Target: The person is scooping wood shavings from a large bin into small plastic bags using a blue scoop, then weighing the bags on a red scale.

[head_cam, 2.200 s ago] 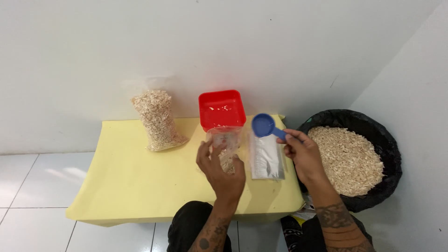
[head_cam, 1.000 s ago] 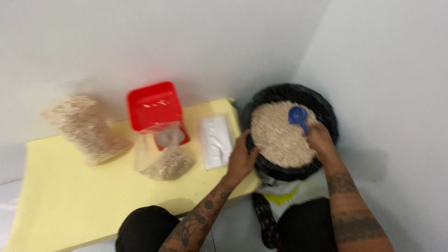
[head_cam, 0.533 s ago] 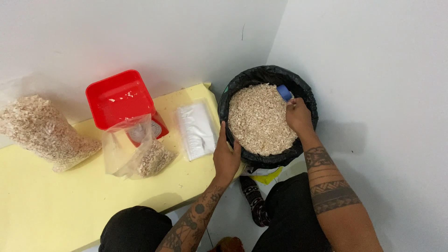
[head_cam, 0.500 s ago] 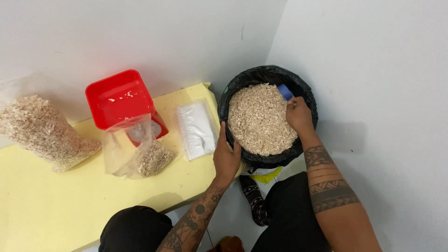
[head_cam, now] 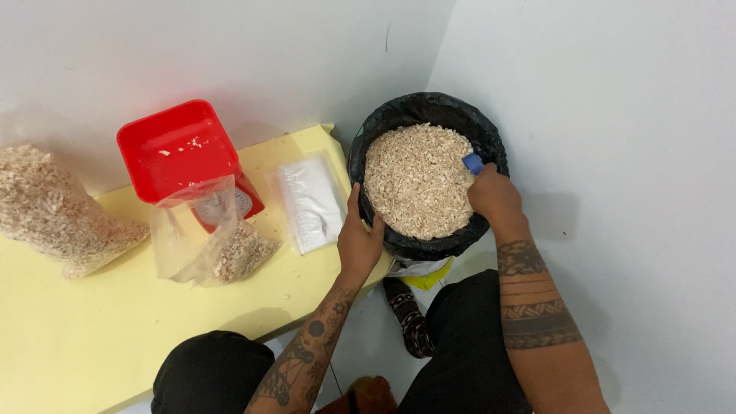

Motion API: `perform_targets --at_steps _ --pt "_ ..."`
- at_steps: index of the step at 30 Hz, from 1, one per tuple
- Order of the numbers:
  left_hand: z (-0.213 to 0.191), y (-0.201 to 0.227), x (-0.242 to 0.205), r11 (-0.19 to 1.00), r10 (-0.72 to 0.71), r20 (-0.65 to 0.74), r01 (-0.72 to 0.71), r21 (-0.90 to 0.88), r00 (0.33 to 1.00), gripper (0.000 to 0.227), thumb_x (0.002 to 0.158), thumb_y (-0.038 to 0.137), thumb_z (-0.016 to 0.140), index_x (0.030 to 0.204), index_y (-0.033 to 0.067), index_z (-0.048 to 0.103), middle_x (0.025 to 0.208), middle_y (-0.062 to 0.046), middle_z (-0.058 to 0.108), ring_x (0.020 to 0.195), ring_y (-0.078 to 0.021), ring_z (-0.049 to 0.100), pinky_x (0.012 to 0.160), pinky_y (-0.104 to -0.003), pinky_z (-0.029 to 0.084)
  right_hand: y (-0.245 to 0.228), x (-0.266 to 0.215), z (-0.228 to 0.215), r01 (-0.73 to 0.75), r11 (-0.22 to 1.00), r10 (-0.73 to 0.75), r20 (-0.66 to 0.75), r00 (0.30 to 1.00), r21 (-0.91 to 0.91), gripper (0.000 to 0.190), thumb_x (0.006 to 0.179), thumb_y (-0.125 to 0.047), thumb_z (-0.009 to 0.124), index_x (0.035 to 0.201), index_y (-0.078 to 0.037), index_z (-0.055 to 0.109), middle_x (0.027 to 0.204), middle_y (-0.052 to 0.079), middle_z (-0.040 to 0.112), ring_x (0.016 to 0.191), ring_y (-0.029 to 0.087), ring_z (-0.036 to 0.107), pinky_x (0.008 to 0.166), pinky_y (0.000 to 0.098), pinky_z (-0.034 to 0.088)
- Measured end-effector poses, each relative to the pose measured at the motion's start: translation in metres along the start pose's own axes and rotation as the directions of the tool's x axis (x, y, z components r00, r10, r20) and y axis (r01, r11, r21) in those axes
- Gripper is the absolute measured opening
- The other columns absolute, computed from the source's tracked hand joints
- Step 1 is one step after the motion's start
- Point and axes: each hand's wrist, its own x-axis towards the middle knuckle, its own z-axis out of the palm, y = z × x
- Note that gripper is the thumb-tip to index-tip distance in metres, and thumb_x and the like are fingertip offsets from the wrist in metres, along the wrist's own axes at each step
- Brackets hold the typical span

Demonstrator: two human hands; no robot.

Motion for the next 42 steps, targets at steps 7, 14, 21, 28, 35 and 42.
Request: perform_targets --at_steps 7,14,21,28,35,42 --pt "0.002 -0.006 0.0 1.0 -0.001 0.008 0.0 0.025 1.0 0.069 0.104 0.026 0.05 0.165 0.0199 0.018 0.144 -0.04 0.047 0.105 -0.0474 0.07 0.075 -0.052 0.059 -0.046 -0.008 0.022 0.041 0.999 -0.035 0.165 0.986 -0.034 0.061 0.093 -0.023 0.046 0.146 0.009 0.042 0.119 0.041 0.064 0.109 0.055 0.067 0.088 0.0606 0.056" --pt "-0.002 -0.001 -0.002 1.0 -0.009 0.019 0.009 0.013 1.0 0.069 0.104 0.025 0.051 0.164 0.0192 0.018 0.147 -0.04 0.043 0.108 -0.0473 0.069 0.075 -0.053 0.059 -0.071 -0.011 0.036 0.146 0.989 -0.149 0.224 0.963 0.029 0.062 0.091 -0.016 0.043 0.144 0.016 0.039 0.114 0.045 0.063 0.107 0.055 0.067 0.086 0.0615 0.056" --pt "-0.006 0.005 -0.005 0.999 0.037 0.008 -0.036 -0.005 0.999 0.068 0.104 0.027 0.05 0.164 0.0174 0.019 0.143 -0.042 0.046 0.107 -0.0508 0.068 0.074 -0.053 0.06 -0.07 0.002 0.053 0.249 0.967 -0.253 0.386 0.887 0.06 0.05 0.089 -0.024 0.059 0.135 -0.005 0.062 0.11 0.027 0.075 0.113 0.045 0.069 0.101 0.0539 0.053" --pt "-0.002 -0.002 -0.002 0.998 0.055 -0.004 -0.055 -0.022 0.998 0.068 0.104 0.026 0.051 0.163 0.0163 0.021 0.143 -0.043 0.045 0.11 -0.0537 0.065 0.073 -0.053 0.06 -0.048 0.02 0.06 -0.074 0.869 -0.125 0.362 0.924 0.489 0.047 0.09 -0.015 0.047 0.13 0.004 0.063 0.077 0.023 0.07 0.06 0.025 0.06 0.047 0.0276 0.039" --pt "-0.001 -0.002 -0.001 1.0 0.017 0.006 -0.017 -0.004 1.0 0.068 0.104 0.029 0.049 0.164 0.0172 0.019 0.14 -0.043 0.048 0.1 -0.048 0.072 0.074 -0.054 0.061 -0.066 0.008 0.053 -0.074 0.881 -0.152 0.428 0.891 0.468 0.031 0.093 -0.016 0.05 0.112 -0.002 0.07 0.076 0.019 0.072 0.052 0.018 0.055 0.041 0.0259 0.037" --pt "-0.003 0.002 -0.003 1.0 0.009 0.01 -0.009 -0.001 1.0 0.07 0.103 0.029 0.051 0.164 0.0188 0.018 0.142 -0.042 0.047 0.112 -0.0535 0.065 0.077 -0.054 0.06 -0.067 0.002 0.021 -0.192 0.766 -0.1 0.409 0.907 0.614 0.029 0.097 -0.015 0.049 0.115 0.0 0.065 0.075 0.017 0.07 0.048 0.013 0.047 0.039 0.0218 0.033"
